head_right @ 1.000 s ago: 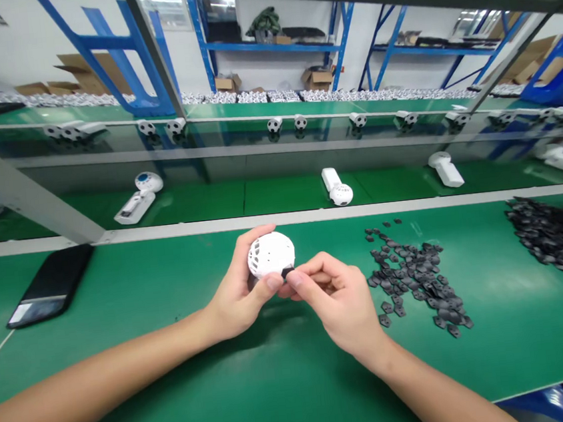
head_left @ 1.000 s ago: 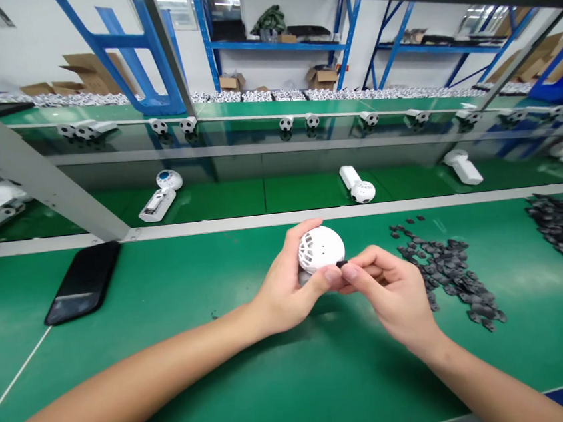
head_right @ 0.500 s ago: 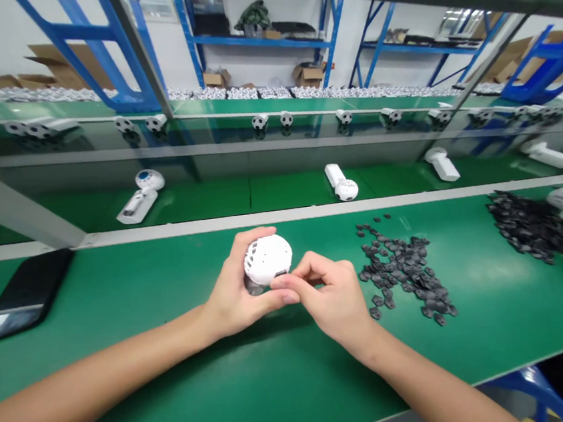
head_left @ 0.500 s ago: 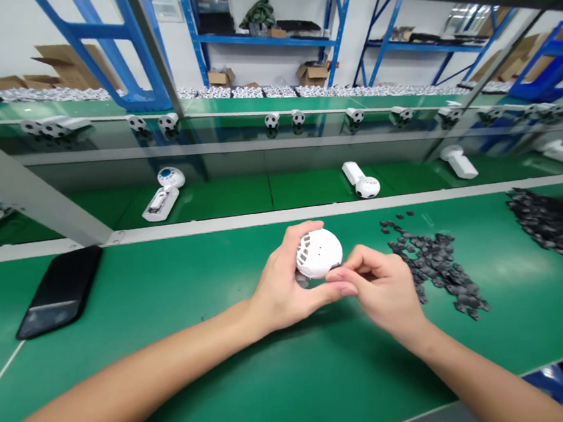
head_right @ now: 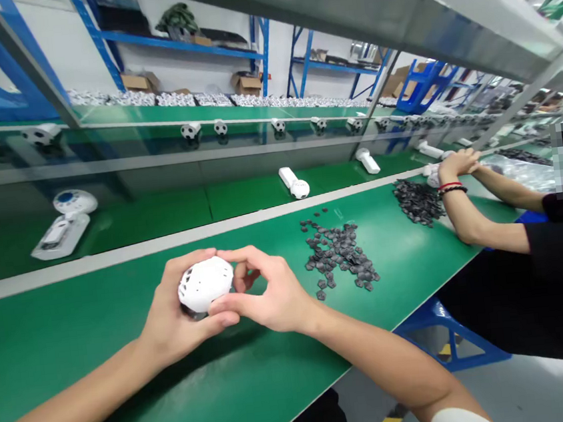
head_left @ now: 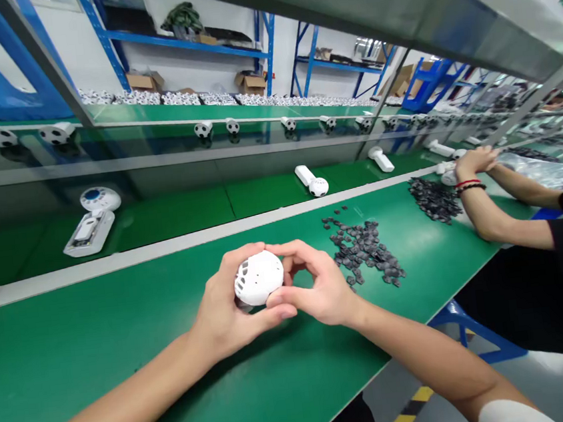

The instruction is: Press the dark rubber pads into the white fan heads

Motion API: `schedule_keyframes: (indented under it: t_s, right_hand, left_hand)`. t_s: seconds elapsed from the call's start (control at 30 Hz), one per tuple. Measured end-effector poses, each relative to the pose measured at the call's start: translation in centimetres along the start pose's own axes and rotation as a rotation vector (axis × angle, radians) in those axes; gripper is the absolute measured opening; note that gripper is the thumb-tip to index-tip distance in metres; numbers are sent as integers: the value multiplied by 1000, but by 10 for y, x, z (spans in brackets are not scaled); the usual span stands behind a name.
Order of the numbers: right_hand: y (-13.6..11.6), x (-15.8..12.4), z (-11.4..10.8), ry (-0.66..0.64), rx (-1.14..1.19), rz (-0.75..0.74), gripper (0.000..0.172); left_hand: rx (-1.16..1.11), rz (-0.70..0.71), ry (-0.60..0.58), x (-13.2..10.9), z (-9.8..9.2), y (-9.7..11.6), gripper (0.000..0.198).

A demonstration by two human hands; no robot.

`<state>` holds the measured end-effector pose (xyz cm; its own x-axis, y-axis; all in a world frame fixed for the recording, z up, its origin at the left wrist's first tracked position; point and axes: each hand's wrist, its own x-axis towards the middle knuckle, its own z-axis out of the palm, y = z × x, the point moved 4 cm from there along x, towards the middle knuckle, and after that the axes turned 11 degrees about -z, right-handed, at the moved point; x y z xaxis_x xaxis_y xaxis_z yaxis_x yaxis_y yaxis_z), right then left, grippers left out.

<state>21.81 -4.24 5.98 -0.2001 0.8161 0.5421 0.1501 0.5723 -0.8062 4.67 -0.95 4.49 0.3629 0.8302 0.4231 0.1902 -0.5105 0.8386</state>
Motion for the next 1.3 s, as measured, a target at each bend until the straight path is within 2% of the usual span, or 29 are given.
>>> schedule_keyframes:
  t_s: [0.1, 0.2, 0.23, 0.3, 0.37, 0.43, 0.53, 0.6, 0.67, 0.83, 1.0, 1.1, 1.2, 1.3]
  right_hand:
    - [0, 1, -5, -89, 5, -42, 57]
    - [5, -10, -28, -163, -129, -40, 46]
    - [9, -18, -42, -140, -211, -31, 43]
    - [20, -40, -78, 0, -436, 5, 41]
    - [34, -68, -117, 158, -744, 89, 44]
    - [51, -94, -148, 236, -1036, 244, 56]
    - [76, -114, -170, 156, -1210, 481, 71]
    - [86, -111, -170, 62, -1233, 520, 72]
    - [91, -102, -168, -4, -1244, 494, 69]
    - [99, -87, -170, -95, -1252, 465, 63]
    - [102, -91, -172, -137, -1287, 457, 72]
    - [104, -91, -167, -197, -1229, 512, 82]
    - [104, -85, -158, -232, -1199, 536, 91]
    - [103, -74, -139, -279, -1204, 491, 93]
  left_hand:
    - [77, 54, 0, 2, -2, -2, 79]
    - [169, -43, -3, 2, -10, -13, 69]
    - [185, -93, -21, 0, -14, -19, 59]
    - [168, -173, -77, -9, -24, -31, 35]
    - [79, -215, -105, -21, -38, -43, 26]
    - [-29, -259, -69, -34, -53, -52, 24]
    - [-144, -317, 1, -47, -69, -60, 24]
    - [-178, -337, 21, -50, -72, -60, 24]
    - [-171, -332, 25, -51, -71, -57, 24]
    - [-143, -319, 21, -58, -72, -49, 24]
    - [-111, -373, 73, -84, -94, -52, 27]
    - [-91, -417, 99, -94, -106, -55, 29]
    - [-78, -461, 91, -93, -111, -56, 30]
    - [-93, -462, 56, -86, -110, -54, 31]
